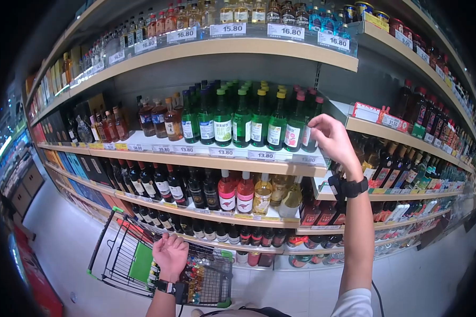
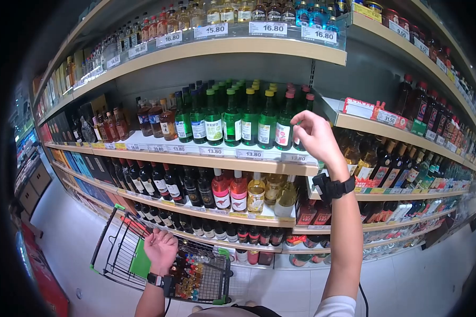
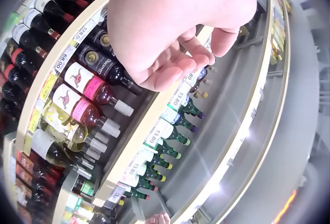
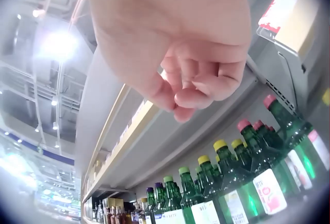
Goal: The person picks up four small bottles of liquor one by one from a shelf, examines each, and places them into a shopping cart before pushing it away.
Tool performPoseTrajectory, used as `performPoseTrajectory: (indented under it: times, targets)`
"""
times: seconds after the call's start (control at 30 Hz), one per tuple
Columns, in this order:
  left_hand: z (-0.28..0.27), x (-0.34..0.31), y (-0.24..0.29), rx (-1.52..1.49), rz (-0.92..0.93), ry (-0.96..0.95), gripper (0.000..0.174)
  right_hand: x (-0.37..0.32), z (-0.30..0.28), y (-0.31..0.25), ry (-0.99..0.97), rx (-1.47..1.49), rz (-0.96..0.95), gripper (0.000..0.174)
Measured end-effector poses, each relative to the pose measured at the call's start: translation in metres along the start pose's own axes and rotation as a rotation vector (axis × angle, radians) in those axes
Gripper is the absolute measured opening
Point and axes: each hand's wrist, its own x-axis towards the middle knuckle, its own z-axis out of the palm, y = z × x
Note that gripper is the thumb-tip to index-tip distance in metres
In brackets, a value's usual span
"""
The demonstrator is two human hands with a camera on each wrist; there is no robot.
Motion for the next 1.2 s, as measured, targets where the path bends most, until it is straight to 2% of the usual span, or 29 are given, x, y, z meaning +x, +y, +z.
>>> performPoseTrajectory:
  times: [0.03, 0.13, 0.17, 0.27, 0.33, 0.4, 0.47, 0.53, 0.63, 0.73, 0.77, 0.87, 1.0, 1.1, 1.2]
  targets:
    - [0.002, 0.001, -0.003, 0.016, 0.003, -0.014, 0.008, 0.010, -0.006, 0.009, 0.080, -0.041, -0.082, 0.016]
    - [0.013, 0.002, -0.014, 0.046, 0.013, -0.047, 0.008, 0.034, -0.026, 0.001, 0.230, -0.062, -0.139, 0.015]
    - [0.017, 0.004, -0.018, 0.046, 0.018, -0.044, 0.008, 0.046, -0.036, 0.003, 0.308, -0.176, -0.254, 0.016]
    - [0.031, 0.008, -0.030, 0.044, 0.023, -0.053, 0.008, 0.072, -0.068, -0.017, 0.414, -0.316, -0.290, 0.024]
    - [0.036, 0.007, -0.037, 0.034, 0.004, -0.069, 0.008, 0.086, -0.088, -0.037, 0.460, -0.455, -0.259, 0.028]
    - [0.042, 0.011, -0.042, 0.014, -0.029, -0.112, 0.008, 0.101, -0.105, -0.056, 0.458, -0.470, -0.226, 0.030]
    - [0.038, 0.011, -0.044, 0.032, -0.026, -0.162, 0.011, 0.124, -0.122, -0.062, 0.488, -0.537, -0.265, 0.034]
    - [0.041, 0.013, -0.047, 0.039, -0.014, -0.184, 0.011, 0.155, -0.139, -0.060, 0.550, -0.674, -0.449, 0.038]
    - [0.039, 0.012, -0.055, 0.017, -0.029, -0.180, 0.012, 0.181, -0.152, -0.067, 0.565, -0.856, -0.498, 0.045]
    - [0.041, 0.008, -0.057, 0.023, -0.037, -0.178, 0.012, 0.206, -0.166, -0.073, 0.337, -0.723, -0.185, 0.053]
    - [0.043, 0.007, -0.058, 0.025, -0.035, -0.174, 0.013, 0.226, -0.177, -0.054, 0.362, -0.879, -0.362, 0.056]
    - [0.045, 0.001, -0.054, 0.035, -0.029, -0.179, 0.014, 0.239, -0.167, -0.050, 0.445, -0.931, -0.326, 0.045]
    - [0.049, -0.005, -0.051, 0.045, -0.023, -0.157, 0.013, 0.245, -0.164, -0.058, 0.371, -1.015, -0.039, 0.040]
    - [0.058, -0.011, -0.049, 0.067, -0.026, -0.140, 0.012, 0.241, -0.161, -0.060, 0.433, -1.092, -0.092, 0.036]
    - [0.066, -0.016, -0.050, 0.090, -0.030, -0.140, 0.012, 0.232, -0.157, -0.059, 0.510, -0.993, -0.168, 0.027]
